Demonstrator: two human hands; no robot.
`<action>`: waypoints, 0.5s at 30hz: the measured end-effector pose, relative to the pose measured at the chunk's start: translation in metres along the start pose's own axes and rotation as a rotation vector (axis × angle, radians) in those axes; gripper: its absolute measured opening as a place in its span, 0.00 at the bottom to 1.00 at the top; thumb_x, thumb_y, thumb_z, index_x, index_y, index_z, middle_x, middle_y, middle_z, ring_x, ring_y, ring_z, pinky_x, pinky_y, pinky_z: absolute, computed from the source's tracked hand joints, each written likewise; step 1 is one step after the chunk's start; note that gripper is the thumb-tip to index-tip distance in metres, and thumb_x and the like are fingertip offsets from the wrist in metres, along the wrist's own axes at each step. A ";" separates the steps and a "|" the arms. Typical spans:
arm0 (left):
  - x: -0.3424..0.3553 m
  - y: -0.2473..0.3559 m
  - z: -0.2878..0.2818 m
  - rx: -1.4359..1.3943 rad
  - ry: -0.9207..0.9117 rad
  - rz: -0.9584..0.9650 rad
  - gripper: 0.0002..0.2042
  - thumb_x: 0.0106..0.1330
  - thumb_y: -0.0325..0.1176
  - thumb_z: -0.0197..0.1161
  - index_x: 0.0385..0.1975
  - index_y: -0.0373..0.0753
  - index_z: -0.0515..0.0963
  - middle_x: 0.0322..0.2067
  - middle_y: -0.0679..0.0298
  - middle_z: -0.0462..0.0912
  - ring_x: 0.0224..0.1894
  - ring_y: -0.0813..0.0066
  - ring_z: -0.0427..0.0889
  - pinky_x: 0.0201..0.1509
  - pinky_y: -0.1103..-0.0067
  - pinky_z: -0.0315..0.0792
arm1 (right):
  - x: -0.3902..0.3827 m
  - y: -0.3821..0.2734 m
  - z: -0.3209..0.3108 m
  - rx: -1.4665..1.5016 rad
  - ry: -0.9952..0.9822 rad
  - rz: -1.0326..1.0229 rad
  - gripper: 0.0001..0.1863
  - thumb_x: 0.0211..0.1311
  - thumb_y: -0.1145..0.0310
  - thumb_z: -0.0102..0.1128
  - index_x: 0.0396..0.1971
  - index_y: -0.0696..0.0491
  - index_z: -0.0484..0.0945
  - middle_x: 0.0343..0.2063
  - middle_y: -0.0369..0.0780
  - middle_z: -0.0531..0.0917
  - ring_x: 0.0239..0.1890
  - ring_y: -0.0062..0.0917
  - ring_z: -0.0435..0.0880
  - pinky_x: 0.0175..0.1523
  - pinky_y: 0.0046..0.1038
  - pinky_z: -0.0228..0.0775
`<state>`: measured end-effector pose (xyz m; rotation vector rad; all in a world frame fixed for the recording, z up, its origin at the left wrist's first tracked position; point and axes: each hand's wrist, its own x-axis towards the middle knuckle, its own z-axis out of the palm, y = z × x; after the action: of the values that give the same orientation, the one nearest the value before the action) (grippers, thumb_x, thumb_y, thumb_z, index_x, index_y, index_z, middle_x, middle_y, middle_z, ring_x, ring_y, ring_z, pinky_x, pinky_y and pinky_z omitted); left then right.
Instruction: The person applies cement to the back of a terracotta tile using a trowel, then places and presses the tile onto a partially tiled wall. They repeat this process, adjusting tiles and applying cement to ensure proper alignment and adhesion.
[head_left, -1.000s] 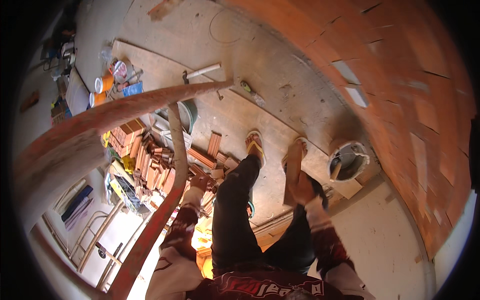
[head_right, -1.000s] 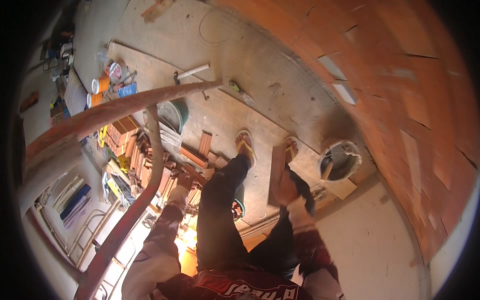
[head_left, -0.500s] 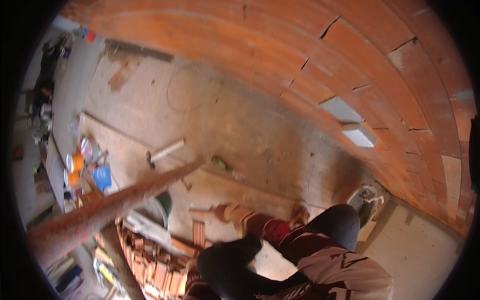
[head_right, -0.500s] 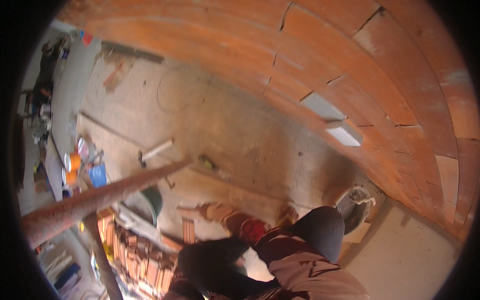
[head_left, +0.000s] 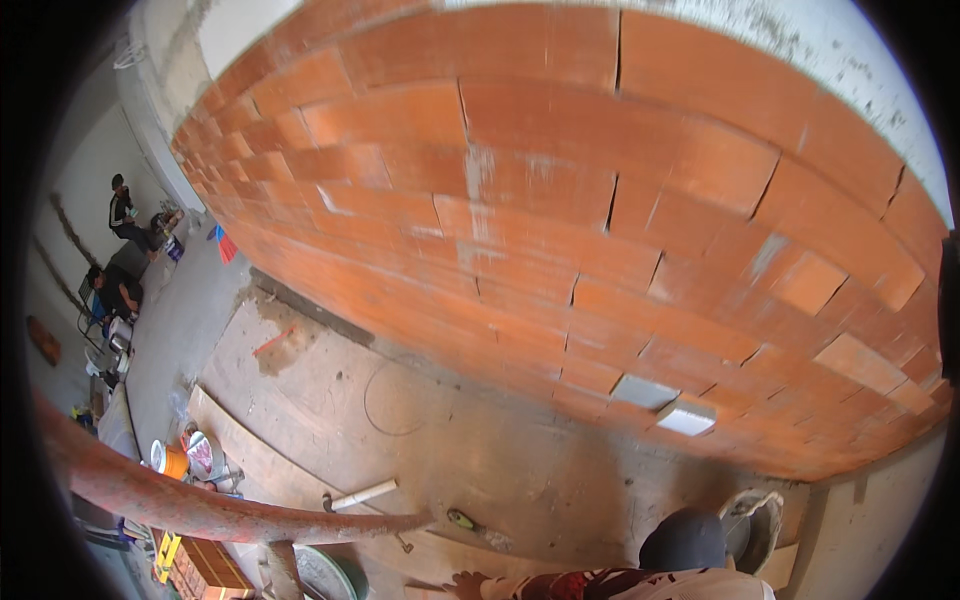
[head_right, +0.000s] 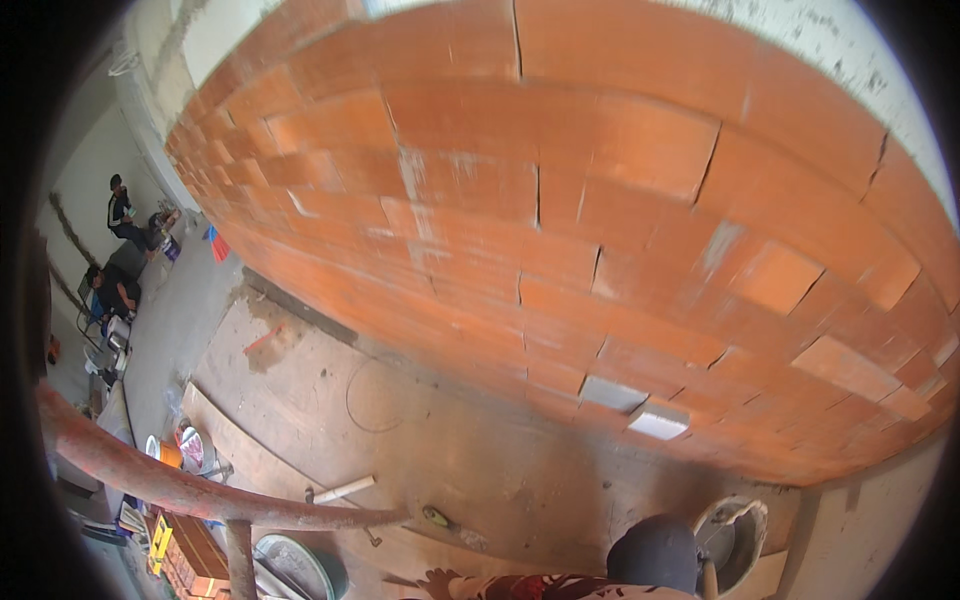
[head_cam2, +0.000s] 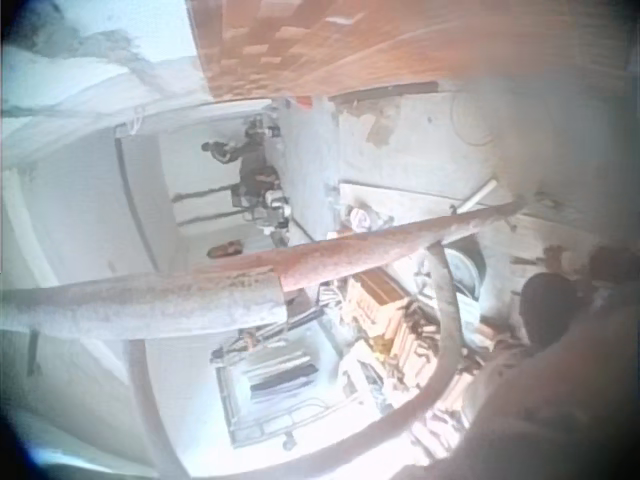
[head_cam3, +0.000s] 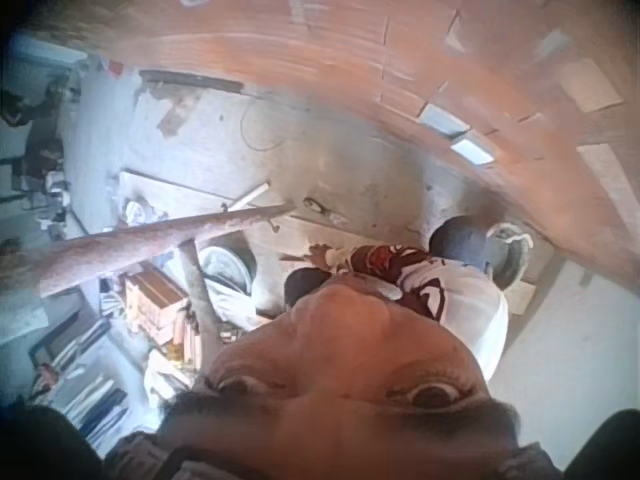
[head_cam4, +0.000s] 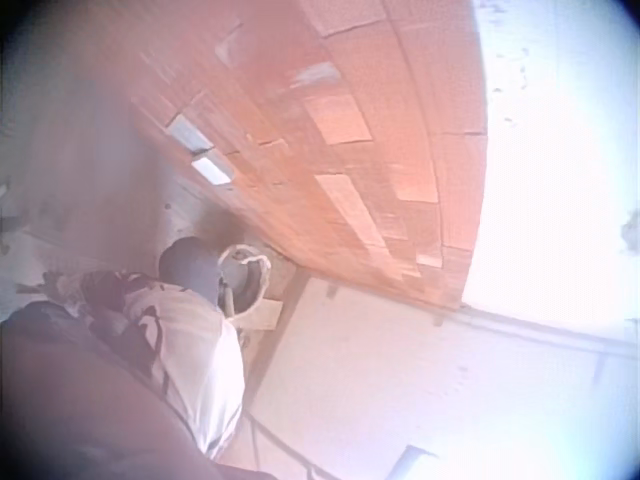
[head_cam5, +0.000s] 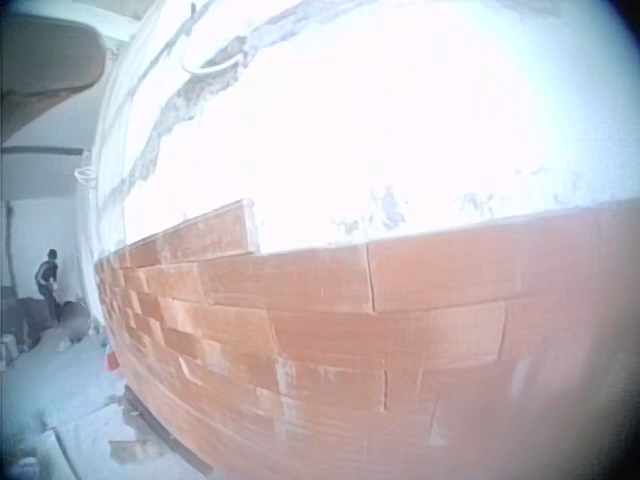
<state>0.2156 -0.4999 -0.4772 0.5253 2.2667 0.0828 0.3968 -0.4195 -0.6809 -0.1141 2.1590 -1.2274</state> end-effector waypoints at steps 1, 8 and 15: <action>-0.006 0.003 -0.004 -0.017 0.003 -0.003 0.26 0.61 0.49 0.59 0.52 0.33 0.72 0.45 0.56 0.80 0.43 0.60 0.79 0.43 0.70 0.72 | -0.004 0.000 -0.003 0.000 -0.006 -0.003 0.21 0.65 0.62 0.46 0.53 0.58 0.72 0.48 0.48 0.79 0.52 0.42 0.78 0.54 0.41 0.68; -0.041 0.039 -0.034 -0.208 -0.048 0.100 0.28 0.60 0.47 0.61 0.53 0.32 0.70 0.45 0.57 0.80 0.41 0.63 0.79 0.42 0.72 0.73 | -0.091 0.038 -0.065 0.142 0.096 0.169 0.22 0.68 0.59 0.43 0.51 0.59 0.73 0.47 0.48 0.80 0.52 0.42 0.77 0.54 0.41 0.66; -0.110 0.046 -0.053 -0.485 -0.177 0.197 0.30 0.59 0.45 0.62 0.55 0.30 0.68 0.45 0.59 0.79 0.39 0.66 0.79 0.40 0.74 0.73 | -0.232 0.009 -0.135 0.045 0.413 0.414 0.25 0.63 0.48 0.52 0.42 0.57 0.80 0.42 0.48 0.82 0.44 0.41 0.80 0.50 0.38 0.68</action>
<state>0.2594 -0.4957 -0.3539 0.4686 1.9245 0.6414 0.5045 -0.2284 -0.5267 0.6264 2.3332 -1.1201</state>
